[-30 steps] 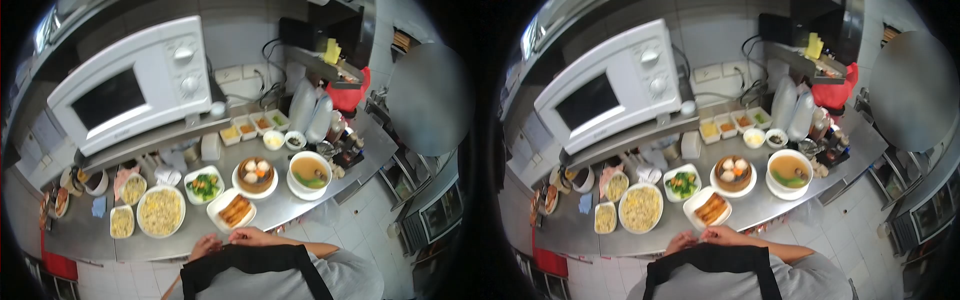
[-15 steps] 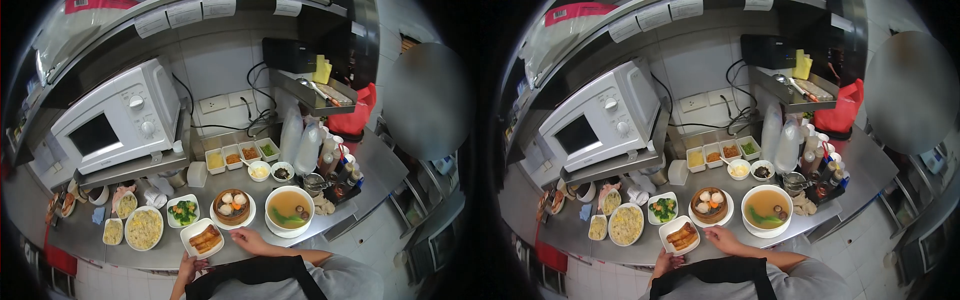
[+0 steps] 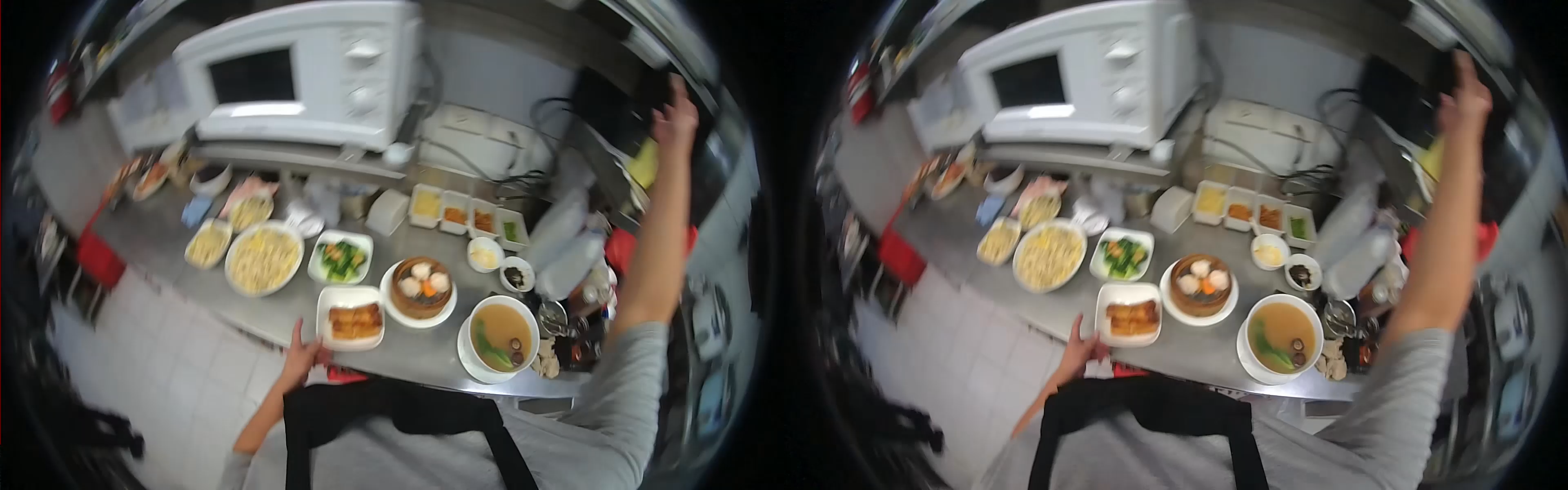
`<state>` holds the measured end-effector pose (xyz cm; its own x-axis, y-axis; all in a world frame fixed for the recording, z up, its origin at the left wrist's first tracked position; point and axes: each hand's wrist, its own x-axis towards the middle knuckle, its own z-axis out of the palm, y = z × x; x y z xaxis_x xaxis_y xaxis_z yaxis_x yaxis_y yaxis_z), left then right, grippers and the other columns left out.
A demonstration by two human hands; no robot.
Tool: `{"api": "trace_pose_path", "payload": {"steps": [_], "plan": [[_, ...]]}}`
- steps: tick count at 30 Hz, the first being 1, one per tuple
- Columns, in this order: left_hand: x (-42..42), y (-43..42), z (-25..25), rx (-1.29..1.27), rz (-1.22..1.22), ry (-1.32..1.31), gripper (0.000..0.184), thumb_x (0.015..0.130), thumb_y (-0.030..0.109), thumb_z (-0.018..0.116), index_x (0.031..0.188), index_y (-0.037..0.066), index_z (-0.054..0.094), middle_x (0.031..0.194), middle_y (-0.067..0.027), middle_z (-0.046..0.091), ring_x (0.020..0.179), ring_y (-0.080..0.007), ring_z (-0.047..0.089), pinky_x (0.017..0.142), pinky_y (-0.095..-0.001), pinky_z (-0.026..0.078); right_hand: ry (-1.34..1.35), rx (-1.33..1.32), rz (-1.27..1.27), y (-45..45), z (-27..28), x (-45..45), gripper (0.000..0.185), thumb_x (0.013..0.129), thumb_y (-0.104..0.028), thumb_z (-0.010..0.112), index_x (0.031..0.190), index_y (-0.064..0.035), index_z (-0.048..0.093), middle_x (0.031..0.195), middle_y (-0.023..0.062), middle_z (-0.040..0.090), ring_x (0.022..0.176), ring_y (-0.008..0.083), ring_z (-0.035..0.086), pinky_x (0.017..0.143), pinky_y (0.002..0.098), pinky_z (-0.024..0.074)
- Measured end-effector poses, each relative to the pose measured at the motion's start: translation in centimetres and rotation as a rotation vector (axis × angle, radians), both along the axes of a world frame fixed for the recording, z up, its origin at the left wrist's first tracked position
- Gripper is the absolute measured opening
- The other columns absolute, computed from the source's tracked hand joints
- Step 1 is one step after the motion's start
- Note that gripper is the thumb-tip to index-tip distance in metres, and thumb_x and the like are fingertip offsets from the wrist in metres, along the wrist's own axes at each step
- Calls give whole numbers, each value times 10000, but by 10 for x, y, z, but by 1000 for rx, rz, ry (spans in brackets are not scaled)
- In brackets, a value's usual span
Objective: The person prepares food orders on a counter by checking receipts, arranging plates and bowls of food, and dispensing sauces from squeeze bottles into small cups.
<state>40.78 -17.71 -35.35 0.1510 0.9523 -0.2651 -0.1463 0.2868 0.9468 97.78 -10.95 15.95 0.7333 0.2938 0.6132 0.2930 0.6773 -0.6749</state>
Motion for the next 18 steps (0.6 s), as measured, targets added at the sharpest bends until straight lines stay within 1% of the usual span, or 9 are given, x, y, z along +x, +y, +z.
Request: {"api": "trace_pose_path", "payload": {"steps": [1,3,4,5,10,12,13,16,18], "plan": [[1,-5,9,-15,62,-51,745,901,154,509,1400,145,-45,731,-117,589,544,-175,557,501,-311,489,219,10,116,5,27,1,455,860,-237,557,1281,-114,435,1418,112,249,1297,235,258,1014,475,234],[-6,-12,13,23,112,25,655,898,140,488,1404,128,72,766,-124,602,586,-157,570,527,-285,480,6,-9,160,43,54,84,342,776,-162,686,1029,26,552,1213,171,517,1204,301,424,945,497,328],[-8,-16,14,21,128,30,640,892,129,497,1401,126,108,791,-120,601,614,-153,573,559,-280,481,-104,38,181,59,62,123,398,778,-14,643,1102,96,440,1106,233,557,1035,353,555,925,526,380],[-12,-19,18,27,139,42,626,887,118,507,1397,124,145,815,-117,600,641,-149,576,591,-274,482,-124,219,87,56,49,91,543,771,94,589,1188,120,243,1056,328,524,861,401,610,888,522,446],[-3,-29,36,276,37,-3,560,873,83,525,1361,106,251,828,-73,591,741,-121,575,687,-246,468,-460,422,341,-13,-112,-31,588,810,37,560,1242,72,162,917,254,581,802,292,599,764,432,509],[6,-11,70,308,-72,53,541,864,69,536,1344,87,288,858,-61,590,797,-110,574,740,-239,450,-427,408,300,-39,-150,-108,425,832,28,518,1209,-2,324,964,240,582,864,332,604,750,443,517],[8,-5,73,382,-98,82,498,859,71,541,1315,67,339,895,-69,594,839,-109,575,765,-245,447,-373,353,258,-36,-143,-115,379,852,-10,508,1196,8,353,1053,251,548,960,373,572,826,474,487],[12,2,100,420,-152,61,398,855,38,532,1238,22,425,898,-80,605,865,-126,591,797,-254,450,43,296,631,-28,-72,-71,418,872,-107,528,1243,-8,364,1267,253,397,1192,377,390,982,504,355],[12,8,109,423,-190,39,389,854,17,524,1231,18,432,922,-84,604,861,-129,590,795,-247,449,-13,170,376,-10,-17,-38,746,792,-254,659,1376,-93,224,1394,221,220,1320,354,149,1032,492,233]]}}
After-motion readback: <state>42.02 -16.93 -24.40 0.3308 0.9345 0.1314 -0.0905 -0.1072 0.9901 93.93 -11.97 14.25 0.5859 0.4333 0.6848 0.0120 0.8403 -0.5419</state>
